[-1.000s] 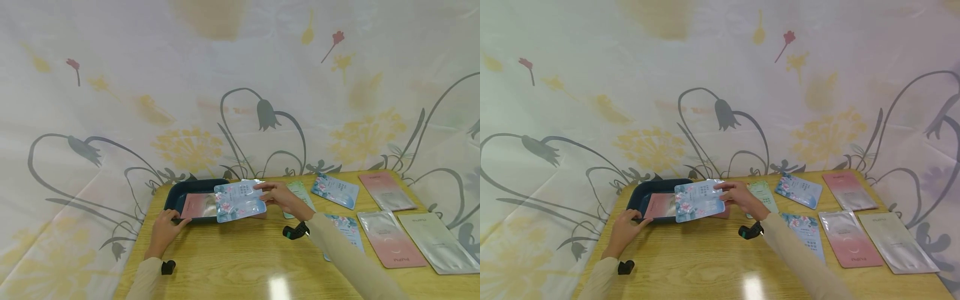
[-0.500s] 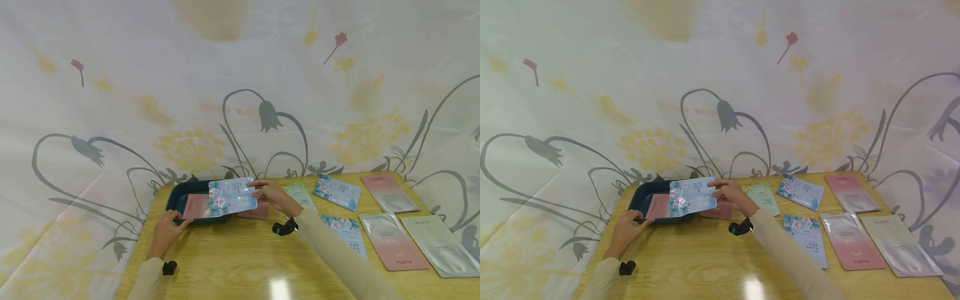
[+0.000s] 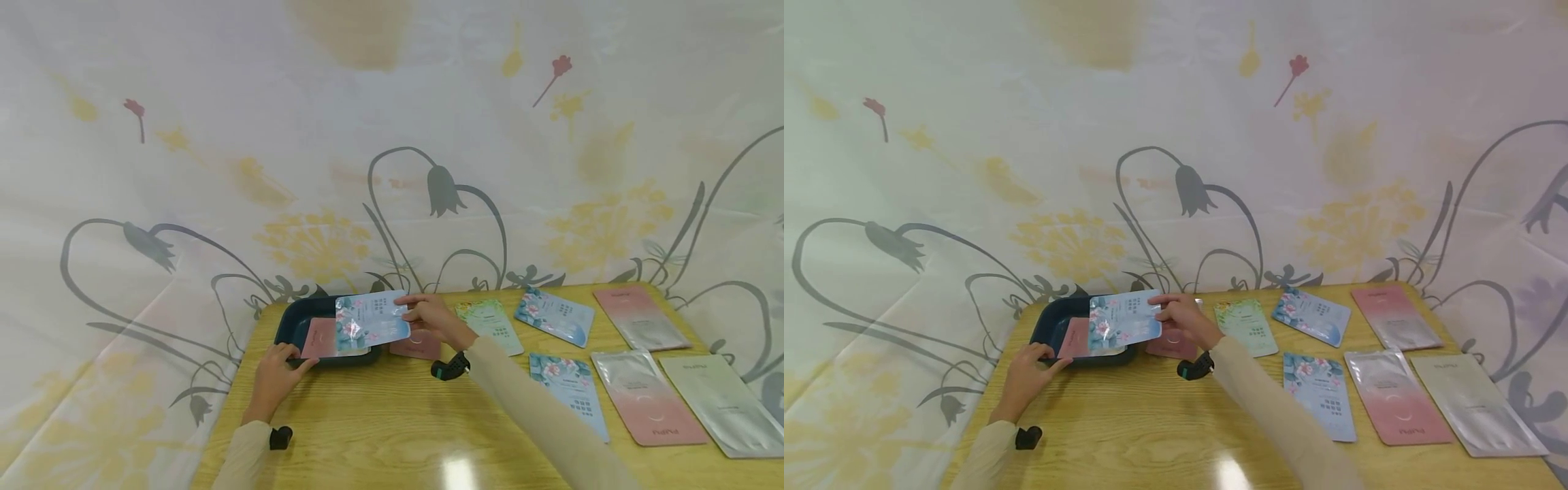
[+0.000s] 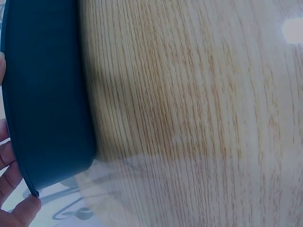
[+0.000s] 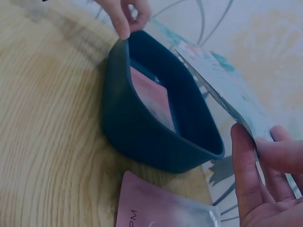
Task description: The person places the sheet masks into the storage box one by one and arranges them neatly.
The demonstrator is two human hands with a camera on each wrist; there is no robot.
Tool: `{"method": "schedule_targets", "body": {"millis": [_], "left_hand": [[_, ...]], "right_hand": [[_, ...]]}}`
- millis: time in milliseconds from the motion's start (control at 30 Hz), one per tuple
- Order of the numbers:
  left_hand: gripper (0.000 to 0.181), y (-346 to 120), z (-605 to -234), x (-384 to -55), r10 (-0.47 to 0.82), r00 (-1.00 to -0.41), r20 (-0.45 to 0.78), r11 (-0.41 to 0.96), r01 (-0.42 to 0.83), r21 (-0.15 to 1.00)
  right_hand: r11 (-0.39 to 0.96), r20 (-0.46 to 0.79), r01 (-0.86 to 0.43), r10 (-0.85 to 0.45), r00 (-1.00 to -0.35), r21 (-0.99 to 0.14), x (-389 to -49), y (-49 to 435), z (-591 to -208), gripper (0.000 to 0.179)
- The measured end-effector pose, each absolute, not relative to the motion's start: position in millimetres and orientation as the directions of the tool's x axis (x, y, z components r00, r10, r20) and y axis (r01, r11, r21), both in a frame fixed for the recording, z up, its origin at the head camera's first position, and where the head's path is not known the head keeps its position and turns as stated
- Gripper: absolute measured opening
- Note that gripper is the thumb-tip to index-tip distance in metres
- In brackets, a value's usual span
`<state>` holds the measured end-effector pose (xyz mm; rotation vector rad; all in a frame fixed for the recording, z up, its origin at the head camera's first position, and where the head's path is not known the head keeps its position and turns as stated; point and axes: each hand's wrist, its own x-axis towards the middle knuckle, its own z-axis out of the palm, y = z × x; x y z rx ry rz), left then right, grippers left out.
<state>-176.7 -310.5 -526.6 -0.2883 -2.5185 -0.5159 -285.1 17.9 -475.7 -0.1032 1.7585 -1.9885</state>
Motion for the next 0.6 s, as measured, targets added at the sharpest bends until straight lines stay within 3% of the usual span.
{"method": "schedule_targets", "body": {"millis": [300,600], "left_hand": [[0.036,-311.7,-527.7,-176.7,0.097,-0.830,0.549,0.901,0.307,0.305],[0.036,-312.0,-528.2,-177.4,0.098,-0.828,0.552,0.894,0.317,0.317]], "right_hand": [[-0.075,-0.215,0.266,-0.405,-0.889,-0.961,-285.6,2.1,-479.1,0.039],[-0.100,-0.266,0.317,-0.344,-0.900,-0.943,-292.0,-20.6,-485.4,0.038]]}}
